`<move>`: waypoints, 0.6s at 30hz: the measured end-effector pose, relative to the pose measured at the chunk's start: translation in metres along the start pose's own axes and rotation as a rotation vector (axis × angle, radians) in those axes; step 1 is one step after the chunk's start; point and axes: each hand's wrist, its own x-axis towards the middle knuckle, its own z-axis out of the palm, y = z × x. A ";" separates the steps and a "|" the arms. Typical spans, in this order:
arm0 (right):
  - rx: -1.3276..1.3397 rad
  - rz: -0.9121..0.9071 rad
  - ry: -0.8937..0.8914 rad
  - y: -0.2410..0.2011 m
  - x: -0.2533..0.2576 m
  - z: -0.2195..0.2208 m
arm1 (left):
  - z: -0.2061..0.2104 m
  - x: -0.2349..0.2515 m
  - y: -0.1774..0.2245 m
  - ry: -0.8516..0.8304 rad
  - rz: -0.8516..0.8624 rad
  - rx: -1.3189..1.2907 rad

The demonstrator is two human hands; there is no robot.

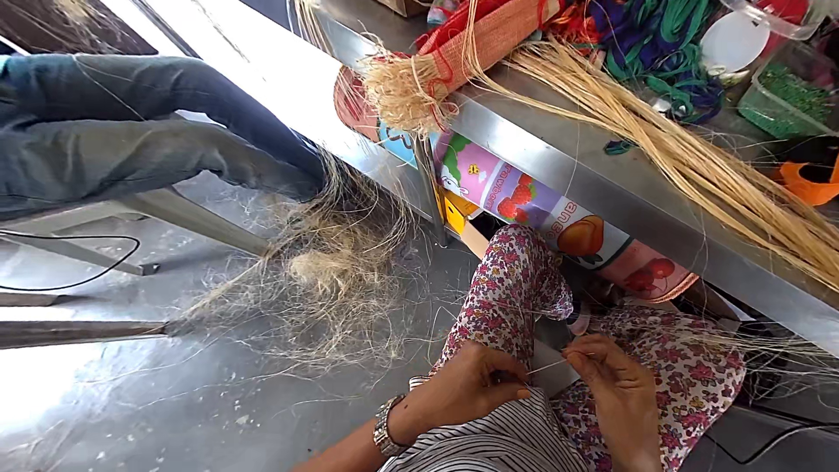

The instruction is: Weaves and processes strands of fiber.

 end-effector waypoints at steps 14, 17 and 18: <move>0.039 -0.045 -0.014 0.004 -0.008 -0.008 | 0.030 0.034 0.019 0.217 -0.360 -0.730; 0.104 -0.072 -0.036 0.002 -0.010 -0.014 | 0.026 0.035 0.021 0.341 -0.471 -0.861; 0.165 -0.072 -0.061 0.002 -0.010 -0.019 | 0.022 0.034 0.021 0.381 -0.494 -0.896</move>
